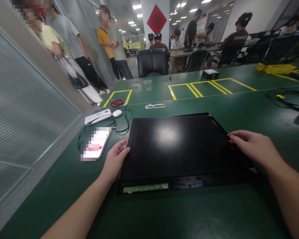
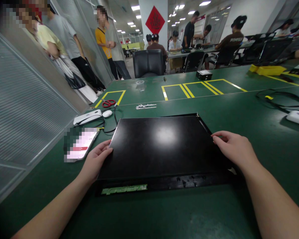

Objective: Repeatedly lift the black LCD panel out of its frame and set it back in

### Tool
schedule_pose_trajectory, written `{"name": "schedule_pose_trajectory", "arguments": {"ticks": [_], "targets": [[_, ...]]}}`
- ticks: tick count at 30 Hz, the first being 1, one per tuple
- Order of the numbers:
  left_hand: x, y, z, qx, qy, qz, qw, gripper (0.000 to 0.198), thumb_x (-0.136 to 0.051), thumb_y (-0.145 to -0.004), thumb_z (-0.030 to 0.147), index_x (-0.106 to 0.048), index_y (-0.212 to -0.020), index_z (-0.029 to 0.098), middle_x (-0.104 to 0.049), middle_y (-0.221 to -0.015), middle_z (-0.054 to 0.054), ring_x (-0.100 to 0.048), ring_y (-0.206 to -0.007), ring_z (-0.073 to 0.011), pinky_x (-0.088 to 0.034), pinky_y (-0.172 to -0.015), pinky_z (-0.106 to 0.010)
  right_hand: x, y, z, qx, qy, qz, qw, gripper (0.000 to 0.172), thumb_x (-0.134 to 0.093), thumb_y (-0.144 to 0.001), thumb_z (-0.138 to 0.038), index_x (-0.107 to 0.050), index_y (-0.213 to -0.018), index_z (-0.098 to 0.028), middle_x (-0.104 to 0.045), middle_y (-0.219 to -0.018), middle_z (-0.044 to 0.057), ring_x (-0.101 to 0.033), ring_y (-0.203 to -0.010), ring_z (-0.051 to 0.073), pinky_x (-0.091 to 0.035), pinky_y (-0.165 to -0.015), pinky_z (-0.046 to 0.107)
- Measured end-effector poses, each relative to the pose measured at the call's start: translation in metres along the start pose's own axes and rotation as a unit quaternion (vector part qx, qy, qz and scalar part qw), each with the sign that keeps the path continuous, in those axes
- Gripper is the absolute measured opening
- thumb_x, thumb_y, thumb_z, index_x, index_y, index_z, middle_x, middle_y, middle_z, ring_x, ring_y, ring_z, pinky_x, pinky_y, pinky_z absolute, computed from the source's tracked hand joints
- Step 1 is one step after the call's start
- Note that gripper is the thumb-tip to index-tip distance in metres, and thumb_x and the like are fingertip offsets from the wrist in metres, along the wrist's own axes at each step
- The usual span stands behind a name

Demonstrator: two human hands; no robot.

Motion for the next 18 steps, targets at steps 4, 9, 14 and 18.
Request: {"name": "schedule_pose_trajectory", "arguments": {"ticks": [4, 9, 14, 18], "targets": [[-0.001, 0.0, 0.0, 0.006, 0.011, -0.002, 1.0, 0.069, -0.097, -0.056, 0.044, -0.072, -0.113, 0.016, -0.079, -0.082, -0.004, -0.078, -0.086, -0.0306, -0.058, -0.08, -0.038, -0.002, -0.002, 0.002, 0.0, 0.003, -0.012, 1.0, 0.038, -0.059, -0.074, -0.057, -0.081, -0.092, -0.032, -0.08, -0.078, 0.0, -0.072, -0.076, 0.027, -0.047, -0.066, 0.038], [0.0, 0.001, -0.001, 0.009, 0.01, -0.001, 1.0, 0.068, -0.097, -0.056, 0.042, -0.071, -0.114, 0.016, -0.078, -0.078, -0.003, -0.077, -0.084, -0.0296, -0.057, -0.076, -0.035, -0.006, -0.006, 0.01, 0.011, 0.003, -0.01, 1.0, 0.04, -0.06, -0.075, -0.058, -0.081, -0.096, -0.032, -0.08, -0.079, 0.0, -0.072, -0.075, 0.027, -0.048, -0.067, 0.039], [0.0, 0.001, -0.001, 0.009, 0.01, -0.004, 1.0, 0.07, -0.097, -0.056, 0.043, -0.07, -0.115, 0.016, -0.077, -0.077, -0.001, -0.077, -0.081, -0.0276, -0.055, -0.073, -0.033, -0.005, -0.006, 0.008, 0.022, 0.0, -0.008, 1.0, 0.04, -0.059, -0.075, -0.06, -0.081, -0.093, -0.032, -0.08, -0.077, 0.0, -0.072, -0.071, 0.027, -0.048, -0.063, 0.038], [0.0, 0.0, -0.001, 0.006, 0.009, -0.006, 1.0, 0.068, -0.096, -0.057, 0.042, -0.071, -0.114, 0.016, -0.077, -0.078, -0.001, -0.077, -0.08, -0.0267, -0.056, -0.073, -0.033, -0.002, -0.004, 0.005, 0.024, -0.001, 0.004, 1.0, 0.04, -0.058, -0.073, -0.061, -0.081, -0.09, -0.032, -0.08, -0.076, 0.0, -0.072, -0.07, 0.026, -0.047, -0.062, 0.037]]}}
Point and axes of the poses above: each hand's wrist, its own y-axis away from the middle knuckle, its own x-axis out of the back of the hand, z = x × y, the point moved 9 cm from there along -y, towards the middle knuckle
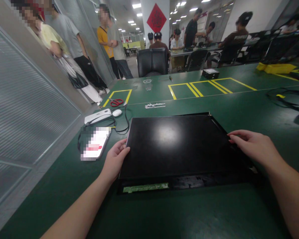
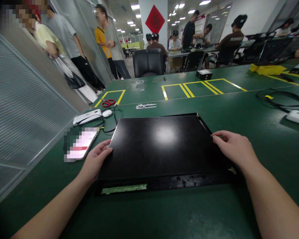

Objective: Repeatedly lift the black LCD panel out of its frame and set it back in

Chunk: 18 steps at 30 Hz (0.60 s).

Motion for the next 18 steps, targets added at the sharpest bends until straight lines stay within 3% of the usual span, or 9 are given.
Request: {"name": "schedule_pose_trajectory", "arguments": {"ticks": [10, 18], "targets": [[-0.0012, 0.0013, -0.0002, 0.006, 0.008, -0.001, 1.0, 0.068, -0.096, -0.057, 0.04, -0.069, -0.115, 0.016, -0.076, -0.076, -0.001, -0.077, -0.078, -0.0269, -0.055, -0.071, -0.032, 0.0023, 0.0055, -0.0083, -0.048, 0.016, -0.027, 0.998, 0.034, -0.057, -0.075, -0.053, -0.08, -0.09, -0.032, -0.079, -0.079, 0.001, -0.071, -0.075, 0.026, -0.047, -0.065, 0.037], [-0.0027, 0.001, -0.0003, 0.003, 0.007, -0.01, 1.0, 0.065, -0.094, -0.059, 0.041, -0.069, -0.114, 0.017, -0.078, -0.08, -0.002, -0.077, -0.08, -0.0274, -0.057, -0.076, -0.035, 0.0021, 0.0025, -0.0062, -0.017, 0.017, -0.018, 1.0, 0.035, -0.06, -0.074, -0.056, -0.08, -0.089, -0.032, -0.077, -0.075, 0.0, -0.07, -0.07, 0.025, -0.046, -0.062, 0.037]]}}
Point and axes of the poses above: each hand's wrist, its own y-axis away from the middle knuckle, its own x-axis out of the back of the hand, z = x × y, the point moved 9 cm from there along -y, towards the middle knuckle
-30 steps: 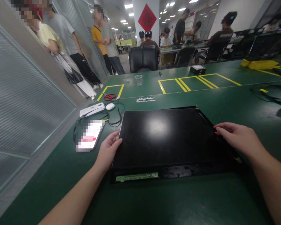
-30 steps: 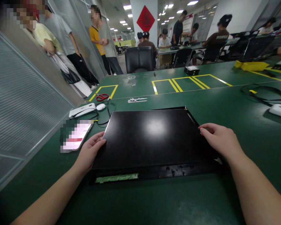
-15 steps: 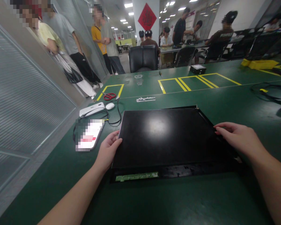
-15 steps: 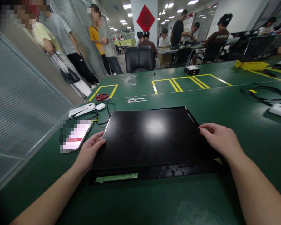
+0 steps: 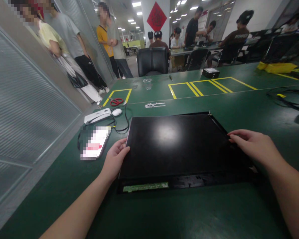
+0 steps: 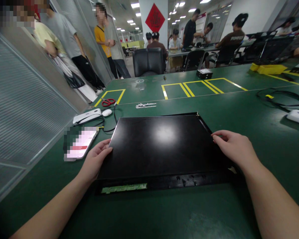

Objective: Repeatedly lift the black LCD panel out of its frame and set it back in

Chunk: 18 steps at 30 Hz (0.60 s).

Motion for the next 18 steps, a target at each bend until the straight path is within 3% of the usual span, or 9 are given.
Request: {"name": "schedule_pose_trajectory", "arguments": {"ticks": [18], "targets": [[0.0005, -0.0002, 0.0007, 0.0, 0.001, 0.004, 1.0, 0.064, -0.092, -0.06, 0.038, -0.067, -0.115, 0.016, -0.077, -0.077, 0.0, -0.076, -0.076, -0.0252, -0.055, -0.071, -0.032, -0.0045, -0.0035, 0.0066, 0.011, -0.011, -0.001, 1.0, 0.038, -0.06, -0.075, -0.059, -0.081, -0.093, -0.032, -0.08, -0.081, 0.001, -0.072, -0.075, 0.026, -0.048, -0.064, 0.037]]}}
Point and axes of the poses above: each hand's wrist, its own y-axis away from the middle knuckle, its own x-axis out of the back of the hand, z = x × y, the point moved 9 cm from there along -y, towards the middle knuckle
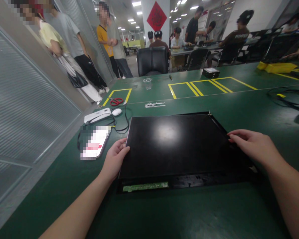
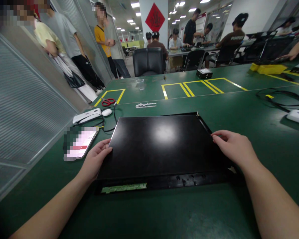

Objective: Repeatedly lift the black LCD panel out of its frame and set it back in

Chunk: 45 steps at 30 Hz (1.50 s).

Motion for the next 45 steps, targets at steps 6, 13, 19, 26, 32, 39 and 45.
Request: {"name": "schedule_pose_trajectory", "arguments": {"ticks": [6, 13, 19, 26, 32, 39, 45], "targets": [[0.0, 0.0, -0.001, 0.004, -0.001, 0.003, 1.0, 0.064, -0.092, -0.06, 0.037, -0.067, -0.116, 0.017, -0.077, -0.078, 0.0, -0.077, -0.078, -0.026, -0.055, -0.07, -0.032, 0.0, -0.001, 0.0, -0.011, 0.004, -0.008, 1.0, 0.038, -0.06, -0.074, -0.057, -0.081, -0.093, -0.031, -0.081, -0.082, 0.001, -0.072, -0.075, 0.026, -0.048, -0.065, 0.038], [0.0, 0.001, 0.001, -0.002, -0.01, 0.003, 1.0, 0.062, -0.091, -0.06, 0.038, -0.068, -0.113, 0.017, -0.076, -0.077, 0.001, -0.076, -0.077, -0.0248, -0.055, -0.071, -0.032, 0.001, -0.002, 0.0, -0.015, 0.013, -0.012, 1.0, 0.037, -0.061, -0.072, -0.057, -0.081, -0.091, -0.033, -0.08, -0.078, 0.0, -0.072, -0.075, 0.027, -0.049, -0.065, 0.038], [0.006, 0.0, 0.003, -0.008, -0.021, 0.007, 1.0, 0.066, -0.093, -0.06, 0.041, -0.07, -0.117, 0.017, -0.077, -0.079, 0.001, -0.075, -0.077, -0.0232, -0.055, -0.072, -0.031, 0.003, -0.001, -0.002, -0.012, 0.009, -0.016, 1.0, 0.035, -0.06, -0.071, -0.056, -0.081, -0.088, -0.033, -0.08, -0.078, 0.0, -0.072, -0.074, 0.026, -0.049, -0.065, 0.038], [0.014, -0.003, 0.014, -0.066, -0.114, 0.001, 0.991, 0.066, -0.089, -0.07, 0.053, -0.074, -0.123, 0.018, -0.08, -0.119, -0.012, -0.072, -0.117, -0.0355, -0.055, -0.106, -0.05, -0.002, -0.005, 0.005, 0.0, 0.0, -0.006, 1.0, 0.037, -0.06, -0.074, -0.058, -0.081, -0.089, -0.032, -0.08, -0.078, 0.001, -0.073, -0.076, 0.027, -0.049, -0.066, 0.038], [0.025, -0.009, 0.019, -0.14, -0.218, 0.039, 0.965, 0.055, -0.087, -0.069, 0.059, -0.081, -0.106, 0.019, -0.066, -0.141, -0.015, -0.06, -0.137, -0.0388, -0.049, -0.116, -0.053, -0.003, -0.008, 0.009, 0.019, -0.002, 0.003, 1.0, 0.041, -0.058, -0.076, -0.06, -0.082, -0.093, -0.032, -0.081, -0.079, 0.001, -0.074, -0.077, 0.027, -0.049, -0.066, 0.038], [0.025, -0.016, 0.01, -0.141, -0.271, 0.026, 0.952, 0.057, -0.082, -0.07, 0.061, -0.081, -0.107, 0.018, -0.065, -0.138, -0.017, -0.061, -0.134, -0.0399, -0.051, -0.114, -0.057, -0.003, -0.007, 0.007, 0.021, -0.007, -0.005, 1.0, 0.042, -0.057, -0.077, -0.061, -0.08, -0.095, -0.031, -0.08, -0.076, 0.001, -0.076, -0.08, 0.028, -0.051, -0.069, 0.039], [0.02, -0.016, 0.008, -0.154, -0.361, 0.011, 0.92, 0.055, -0.073, -0.077, 0.06, -0.081, -0.111, 0.018, -0.065, -0.137, -0.017, -0.063, -0.131, -0.0389, -0.051, -0.113, -0.056, -0.007, -0.006, 0.013, -0.011, -0.016, -0.011, 1.0, 0.038, -0.058, -0.078, -0.057, -0.079, -0.097, -0.031, -0.08, -0.079, 0.001, -0.076, -0.084, 0.028, -0.052, -0.073, 0.041]]}}
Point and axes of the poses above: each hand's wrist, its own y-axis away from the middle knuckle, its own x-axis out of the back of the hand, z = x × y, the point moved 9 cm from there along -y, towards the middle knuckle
